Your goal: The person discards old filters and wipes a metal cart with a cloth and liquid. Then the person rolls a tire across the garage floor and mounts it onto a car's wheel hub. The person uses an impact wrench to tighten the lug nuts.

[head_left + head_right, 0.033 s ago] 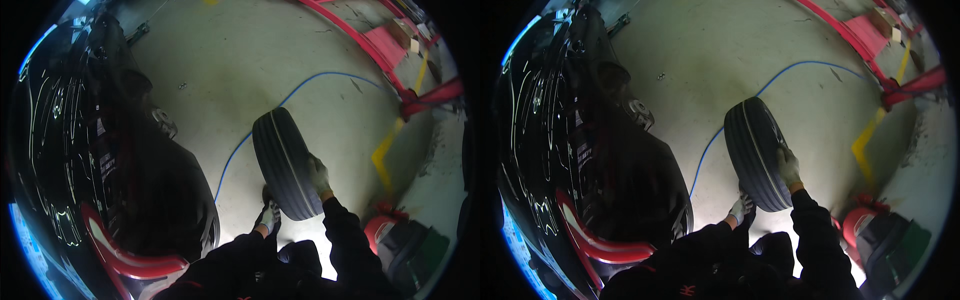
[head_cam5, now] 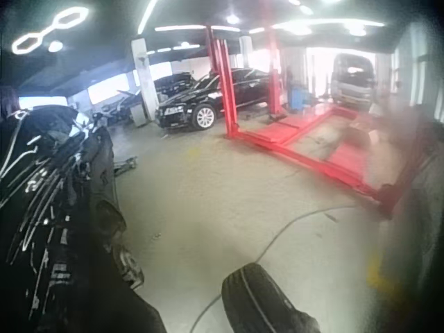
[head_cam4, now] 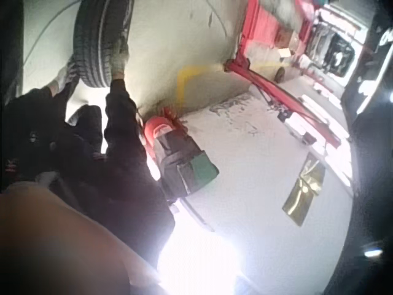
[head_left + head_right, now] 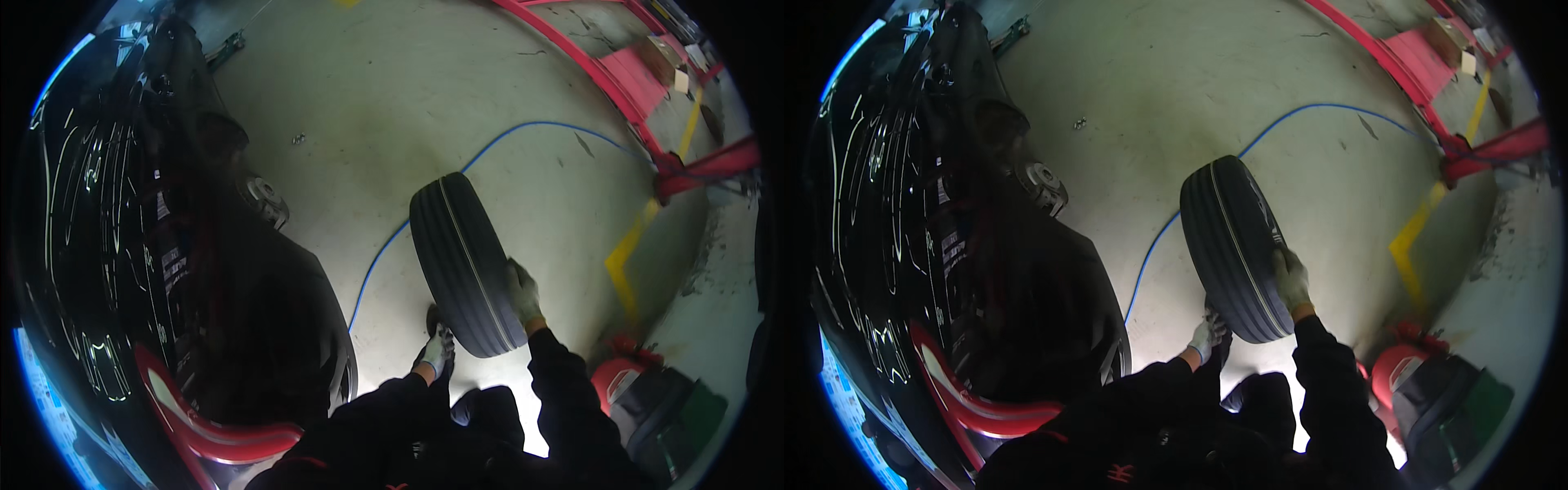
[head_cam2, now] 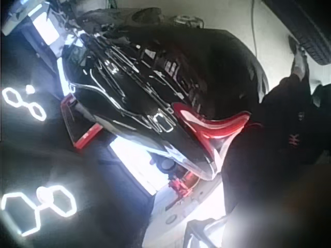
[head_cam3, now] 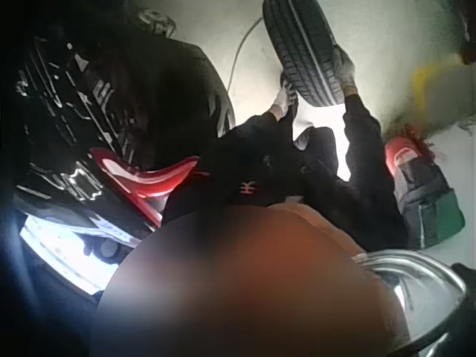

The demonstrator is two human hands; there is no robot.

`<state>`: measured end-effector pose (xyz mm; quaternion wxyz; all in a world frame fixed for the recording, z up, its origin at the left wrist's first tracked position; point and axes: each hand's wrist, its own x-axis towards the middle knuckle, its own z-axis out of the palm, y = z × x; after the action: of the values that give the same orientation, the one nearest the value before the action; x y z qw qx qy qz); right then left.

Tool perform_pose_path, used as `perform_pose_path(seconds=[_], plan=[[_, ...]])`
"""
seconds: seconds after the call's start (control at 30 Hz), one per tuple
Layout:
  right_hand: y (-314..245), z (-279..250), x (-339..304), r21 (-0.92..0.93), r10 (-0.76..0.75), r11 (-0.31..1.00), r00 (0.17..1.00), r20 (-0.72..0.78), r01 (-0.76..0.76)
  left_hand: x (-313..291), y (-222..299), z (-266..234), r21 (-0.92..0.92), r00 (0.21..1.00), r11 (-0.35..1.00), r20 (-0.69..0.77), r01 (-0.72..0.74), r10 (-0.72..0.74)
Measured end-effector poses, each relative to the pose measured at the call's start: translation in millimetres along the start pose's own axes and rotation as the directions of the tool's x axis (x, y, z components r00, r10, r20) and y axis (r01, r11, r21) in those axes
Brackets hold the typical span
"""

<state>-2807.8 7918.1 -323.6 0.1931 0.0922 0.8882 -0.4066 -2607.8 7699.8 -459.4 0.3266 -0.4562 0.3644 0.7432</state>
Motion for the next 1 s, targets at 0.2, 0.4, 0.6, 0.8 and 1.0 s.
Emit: perform_pose_path(seconds=[0.2,0.4,0.6,0.8,1.0], plan=[[-57,5,88,-0.242,-0.029,0.970,0.999,-0.042,0.018,46,185,46,0.050,0.984,0.984,-0.040,-0.169,0.171],[-223,45,423,-0.333,-0.267,0.905,0.963,0.037,0.264,100,356,70,-0.149,0.930,0.924,-0.166,-0.352,0.327],[-202,35,471,0.198,0.003,0.976,0.918,0.397,-0.089,184,481,78,0.043,0.805,0.848,-0.293,-0.528,0.516],[-347,90,588,-0.379,-0.061,0.923,0.998,0.006,0.059,219,676,87,0.277,0.821,0.857,-0.269,-0.436,0.504],[-515,76,857,0.045,-0.273,0.961,0.961,0.044,0.271,248,916,100,0.481,0.733,0.759,-0.297,-0.439,0.612]])
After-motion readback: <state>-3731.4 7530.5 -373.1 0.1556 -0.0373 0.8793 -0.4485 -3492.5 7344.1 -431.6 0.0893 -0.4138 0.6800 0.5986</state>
